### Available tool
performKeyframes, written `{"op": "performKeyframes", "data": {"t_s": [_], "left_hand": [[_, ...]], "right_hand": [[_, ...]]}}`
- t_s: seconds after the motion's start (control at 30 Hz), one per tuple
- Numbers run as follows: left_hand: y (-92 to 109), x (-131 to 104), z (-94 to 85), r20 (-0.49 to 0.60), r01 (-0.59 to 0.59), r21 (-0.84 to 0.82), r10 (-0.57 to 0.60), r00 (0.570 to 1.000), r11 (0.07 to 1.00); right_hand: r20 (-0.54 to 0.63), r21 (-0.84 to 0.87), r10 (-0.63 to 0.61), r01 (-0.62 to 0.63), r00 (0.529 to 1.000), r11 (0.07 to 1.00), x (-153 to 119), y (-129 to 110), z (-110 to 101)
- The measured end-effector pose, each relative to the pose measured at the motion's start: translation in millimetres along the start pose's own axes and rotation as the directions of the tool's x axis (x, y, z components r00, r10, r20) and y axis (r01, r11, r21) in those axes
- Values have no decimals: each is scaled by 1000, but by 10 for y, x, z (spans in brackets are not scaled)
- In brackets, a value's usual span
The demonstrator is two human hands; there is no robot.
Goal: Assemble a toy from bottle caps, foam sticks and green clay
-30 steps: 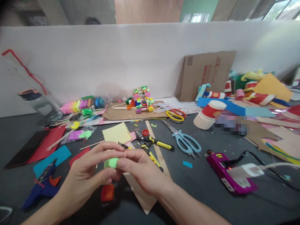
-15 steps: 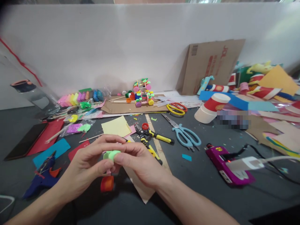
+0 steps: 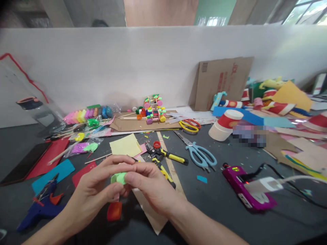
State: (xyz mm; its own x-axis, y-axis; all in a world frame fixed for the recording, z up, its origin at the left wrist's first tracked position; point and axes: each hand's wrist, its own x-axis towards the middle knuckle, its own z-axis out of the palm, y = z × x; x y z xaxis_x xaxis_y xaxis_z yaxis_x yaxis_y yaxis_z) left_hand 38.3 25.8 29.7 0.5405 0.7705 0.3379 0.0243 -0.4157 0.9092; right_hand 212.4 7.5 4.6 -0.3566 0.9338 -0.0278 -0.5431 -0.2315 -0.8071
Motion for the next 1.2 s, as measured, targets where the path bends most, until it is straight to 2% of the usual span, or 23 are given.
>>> {"op": "performKeyframes", "data": {"t_s": [0.1,0.23,0.3,0.33,0.5,0.57,0.63,0.7,0.77,0.8,0.83,0.87,0.9,0.93,1.07,1.2], "left_hand": [[12,14,2,-38,-25,66,28,999,998],[-45,21,-3,-28,-146,151,152,988,978],[-87,8,-6,-16,-145,189,150,988,971],[-105,-1,-8,-36,-94,210,104,994,973],[-112,-33,-45,-83,3,181,12,997,984],[-77,-38,-68,-116,76,135,-61,991,988],[-25,-41,-78,-167,178,63,-165,972,982],[33,-39,-62,-206,273,-50,-278,938,961],[81,-32,-18,-143,330,-233,-368,919,915],[96,-28,10,-72,354,-324,-396,915,877],[104,-25,38,-8,382,-397,-419,908,835],[105,-24,63,45,402,-451,-429,902,797],[101,-24,83,78,426,-484,-447,891,765],[94,-25,97,103,440,-512,-456,884,738],[60,-22,102,157,469,-598,-478,864,650],[36,-13,93,143,470,-644,-508,849,604]], "right_hand": [[7,-1,1,-1,1000,1000,2,16,2],[-12,-34,-11,11,1000,999,6,29,-9],[-35,-59,-17,15,999,998,6,40,-15],[-42,-73,-17,14,999,997,8,50,-16],[-7,-164,-31,30,999,986,29,95,-13],[-33,-225,-118,107,992,968,14,61,-26],[-90,-316,-267,227,959,921,-26,-15,-52],[-98,-421,-423,348,901,838,-79,-109,-83],[15,-525,-509,440,861,729,-122,-184,-109],[199,-686,-549,515,812,514,-136,-206,-116],[334,-759,-563,570,756,316,-144,-217,-120],[422,-790,-557,592,716,162,-147,-219,-121],[486,-802,-545,597,684,34,-146,-216,-119],[510,-805,-544,592,667,-29,-143,-209,-118],[526,-802,-555,593,644,-73,-129,-205,-126],[550,-791,-558,601,621,-112,-107,-218,-140]]}}
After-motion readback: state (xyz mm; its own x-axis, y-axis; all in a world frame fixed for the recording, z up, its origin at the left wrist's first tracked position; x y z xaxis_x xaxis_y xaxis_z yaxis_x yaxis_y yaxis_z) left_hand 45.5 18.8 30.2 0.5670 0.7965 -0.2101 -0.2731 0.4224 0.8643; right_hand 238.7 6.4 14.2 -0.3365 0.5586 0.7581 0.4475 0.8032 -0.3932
